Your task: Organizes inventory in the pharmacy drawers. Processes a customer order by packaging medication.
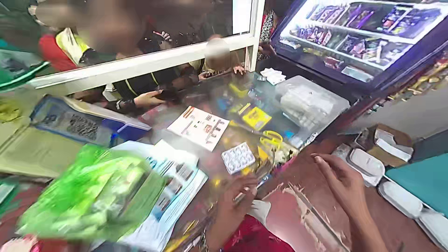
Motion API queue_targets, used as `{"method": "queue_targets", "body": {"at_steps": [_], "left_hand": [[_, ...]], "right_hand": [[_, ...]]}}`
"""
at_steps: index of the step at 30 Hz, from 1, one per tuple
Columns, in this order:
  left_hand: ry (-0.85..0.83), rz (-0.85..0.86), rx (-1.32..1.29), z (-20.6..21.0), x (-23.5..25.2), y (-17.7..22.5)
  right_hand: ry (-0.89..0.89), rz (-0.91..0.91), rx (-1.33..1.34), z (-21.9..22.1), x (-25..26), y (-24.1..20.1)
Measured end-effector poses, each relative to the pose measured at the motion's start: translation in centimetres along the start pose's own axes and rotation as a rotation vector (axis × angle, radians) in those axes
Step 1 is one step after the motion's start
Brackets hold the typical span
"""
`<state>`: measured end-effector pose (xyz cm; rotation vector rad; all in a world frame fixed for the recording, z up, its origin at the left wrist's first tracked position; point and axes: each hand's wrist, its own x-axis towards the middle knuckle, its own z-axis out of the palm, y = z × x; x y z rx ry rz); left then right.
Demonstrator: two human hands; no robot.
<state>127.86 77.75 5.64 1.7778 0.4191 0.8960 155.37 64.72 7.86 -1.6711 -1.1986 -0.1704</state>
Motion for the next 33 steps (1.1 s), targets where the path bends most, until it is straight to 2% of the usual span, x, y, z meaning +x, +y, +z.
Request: {"method": "queue_targets", "body": {"at_steps": [2,5,8,10,12,16,18,20,21,23,25,27,29,31,33], "left_hand": [[-0.041,-0.035,-0.143,3.1,3.8,-0.3],[-0.147,-0.019,-0.223,6.4,10.1,-0.4],[-0.151,-0.112,-0.256,9.1,15.3,-0.2],[-0.11,-0.163,-0.225,11.2,17.7,-0.7],[-0.039,-0.211,-0.168,13.8,19.9,-1.5],[0.193,-0.359,-0.093,20.4,23.6,-2.4],[0.392,-0.434,-0.043,23.4,24.4,-1.8],[0.643,-0.576,0.036,24.6,25.6,-0.5],[0.731,-0.629,0.08,24.1,25.7,-0.2],[0.79,-0.657,0.161,21.9,24.7,0.4],[0.788,-0.649,0.21,19.1,23.3,0.7],[0.798,-0.645,0.26,17.0,22.5,0.8],[0.84,-0.64,0.354,15.5,21.9,1.1],[0.876,-0.648,0.465,14.5,21.3,1.4],[0.875,-0.66,0.585,14.2,21.2,1.5]], "right_hand": [[0.063,-0.055,-0.033,-1.4,5.1,3.6],[0.153,-0.15,-0.135,-4.0,12.8,8.7],[0.117,-0.092,-0.18,-6.6,19.1,14.2],[-0.026,0.026,-0.093,-7.4,22.2,17.9],[-0.27,0.17,0.061,-7.4,25.0,20.6],[-0.761,0.399,0.453,-5.5,27.6,22.0],[-0.918,0.41,0.615,-4.6,27.6,22.1],[-1.072,0.332,0.773,-3.4,28.2,22.8],[-1.128,0.284,0.859,-2.3,28.4,23.2],[-1.191,0.154,0.927,-0.2,28.4,24.0],[-1.09,-0.091,0.798,0.3,28.2,24.6],[-0.91,-0.298,0.591,-0.5,28.2,25.9],[-0.692,-0.344,0.422,-1.1,28.1,28.1],[-0.503,-0.309,0.242,-1.8,28.0,31.0],[-0.416,-0.27,0.072,-2.9,27.9,33.5]]}}
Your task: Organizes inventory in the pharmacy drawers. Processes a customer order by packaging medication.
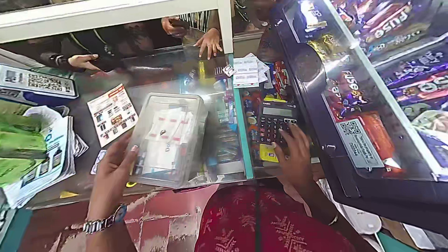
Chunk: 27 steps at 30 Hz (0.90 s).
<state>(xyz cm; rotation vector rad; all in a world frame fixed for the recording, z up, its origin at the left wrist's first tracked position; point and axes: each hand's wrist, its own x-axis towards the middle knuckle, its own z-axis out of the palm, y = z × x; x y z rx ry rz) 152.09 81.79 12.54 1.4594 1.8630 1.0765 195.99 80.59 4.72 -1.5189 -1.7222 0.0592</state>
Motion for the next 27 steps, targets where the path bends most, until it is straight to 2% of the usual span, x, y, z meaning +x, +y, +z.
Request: {"method": "queue_targets", "body": {"at_steps": [4,7,9,13,16,19,21,23,25,27], "left_hand": [[0.04,0.037,0.122,-0.6,1.0,-0.2],[0.067,0.017,0.145,-1.3,2.0,-0.9],[0.087,0.022,0.166,-1.9,2.9,-1.3],[0.077,0.047,0.23,-3.3,4.9,-1.8],[0.108,0.17,0.438,-4.3,6.6,-2.0],[0.158,0.395,0.624,-3.6,7.9,2.1],[0.089,0.58,0.625,-1.5,8.9,6.2],[-0.126,0.747,0.583,2.9,10.0,10.7],[-0.365,0.897,0.579,9.1,12.0,14.1],[-0.607,0.949,0.66,16.1,14.7,16.3]], "right_hand": [[-0.028,0.19,-0.087,-0.7,-1.1,0.5],[-0.009,0.231,-0.099,-0.6,-0.8,0.0],[-0.013,0.184,-0.131,-0.4,-0.8,-0.1],[-0.011,-0.041,-0.147,1.0,-1.0,-1.3],[-0.028,-0.055,-0.212,1.9,-0.7,-2.4],[-0.05,-0.014,-0.25,2.2,-0.2,-2.8],[-0.033,-0.024,-0.262,2.2,0.0,-2.9],[-0.051,-0.021,-0.262,2.1,0.3,-2.9],[-0.042,0.019,-0.262,2.0,1.0,-3.3],[-0.012,0.092,-0.27,2.2,2.0,-3.4]]}}
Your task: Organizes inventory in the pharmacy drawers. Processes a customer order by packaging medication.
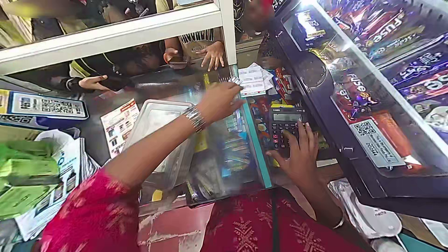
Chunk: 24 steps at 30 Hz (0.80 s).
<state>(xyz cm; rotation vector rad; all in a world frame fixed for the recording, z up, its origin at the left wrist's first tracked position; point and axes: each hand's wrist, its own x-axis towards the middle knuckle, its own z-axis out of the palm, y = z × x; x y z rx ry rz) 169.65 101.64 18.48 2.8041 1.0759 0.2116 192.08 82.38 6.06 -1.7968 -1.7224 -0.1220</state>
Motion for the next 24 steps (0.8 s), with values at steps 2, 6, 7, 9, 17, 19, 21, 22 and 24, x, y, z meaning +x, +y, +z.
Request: {"method": "queue_targets", "body": {"at_steps": [2,6,7,9,17,19,21,22,24], "left_hand": [[-0.268,-0.04,0.055,2.5,6.6,-0.4],[-0.404,-0.191,0.022,6.0,13.2,-2.0],[-0.38,-0.178,0.024,6.4,13.3,-2.2],[-0.342,-0.123,0.069,7.1,12.7,-2.3],[-0.229,0.069,0.107,2.9,8.8,-0.8],[-0.056,0.019,-0.122,1.4,7.2,-0.8],[0.182,-0.048,-0.377,0.7,5.5,-1.2],[0.241,-0.122,-0.529,0.3,4.7,-1.3],[0.274,-0.317,-0.946,-0.5,2.6,-1.1]], "right_hand": [[-0.033,0.095,-0.025,0.6,0.9,-0.1],[-0.095,0.136,-0.063,1.1,1.0,0.2],[-0.092,0.106,-0.057,1.1,0.6,0.2],[-0.094,0.047,-0.034,1.1,-0.5,-0.1],[-0.124,-0.106,0.052,1.4,-2.4,-2.4],[-0.142,-0.116,0.058,1.2,-2.3,-2.2],[-0.18,-0.103,0.081,0.9,-2.1,-2.1],[-0.195,-0.094,0.101,0.6,-1.8,-2.0],[-0.207,-0.079,0.174,-0.1,-0.9,-1.8]]}}
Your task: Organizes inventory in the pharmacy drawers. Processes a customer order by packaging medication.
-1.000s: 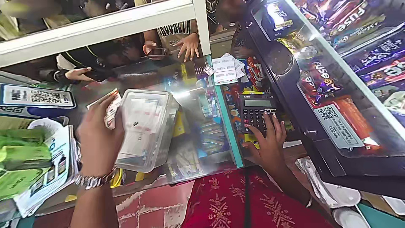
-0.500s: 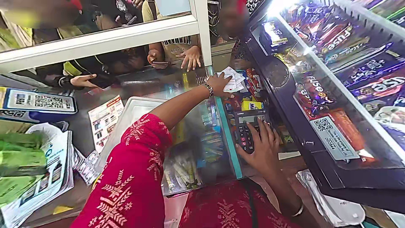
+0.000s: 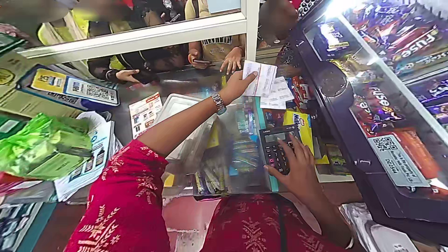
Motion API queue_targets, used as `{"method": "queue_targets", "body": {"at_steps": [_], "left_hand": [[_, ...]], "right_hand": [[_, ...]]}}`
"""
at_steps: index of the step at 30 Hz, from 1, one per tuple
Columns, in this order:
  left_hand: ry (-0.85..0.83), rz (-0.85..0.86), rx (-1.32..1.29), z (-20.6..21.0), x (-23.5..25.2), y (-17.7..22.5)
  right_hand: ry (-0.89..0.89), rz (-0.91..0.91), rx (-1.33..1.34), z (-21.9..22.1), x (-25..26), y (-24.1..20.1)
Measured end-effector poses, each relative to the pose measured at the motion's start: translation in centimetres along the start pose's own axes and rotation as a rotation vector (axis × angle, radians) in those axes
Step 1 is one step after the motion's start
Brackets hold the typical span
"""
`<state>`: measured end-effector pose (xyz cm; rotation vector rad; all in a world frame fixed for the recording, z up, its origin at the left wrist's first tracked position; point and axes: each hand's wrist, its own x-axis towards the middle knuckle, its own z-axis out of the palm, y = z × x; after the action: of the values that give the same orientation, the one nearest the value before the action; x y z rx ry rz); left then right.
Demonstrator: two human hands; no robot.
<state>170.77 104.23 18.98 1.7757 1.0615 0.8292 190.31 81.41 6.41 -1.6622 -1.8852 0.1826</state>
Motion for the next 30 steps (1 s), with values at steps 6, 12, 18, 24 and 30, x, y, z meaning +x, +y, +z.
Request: {"method": "queue_targets", "body": {"at_steps": [6,12,18,24,30], "left_hand": [[0.03,-0.492,-0.638,-0.2,-9.5,2.5],[0.193,-0.413,-0.839,6.2,-19.6,1.7],[0.411,-0.305,-1.041,10.2,-21.7,-0.7],[0.405,-0.204,-0.82,8.1,-22.4,-2.3],[0.18,-0.143,-0.726,6.0,-24.0,-4.0]], "right_hand": [[0.258,-0.127,0.304,-3.6,4.2,-1.7],[0.187,-0.365,0.206,-1.3,4.8,-6.3],[0.178,-0.391,-0.023,0.7,3.6,-7.6],[-0.245,-0.056,0.661,-1.6,5.2,-7.2],[-0.773,0.119,1.336,-2.4,4.7,-4.8]]}}
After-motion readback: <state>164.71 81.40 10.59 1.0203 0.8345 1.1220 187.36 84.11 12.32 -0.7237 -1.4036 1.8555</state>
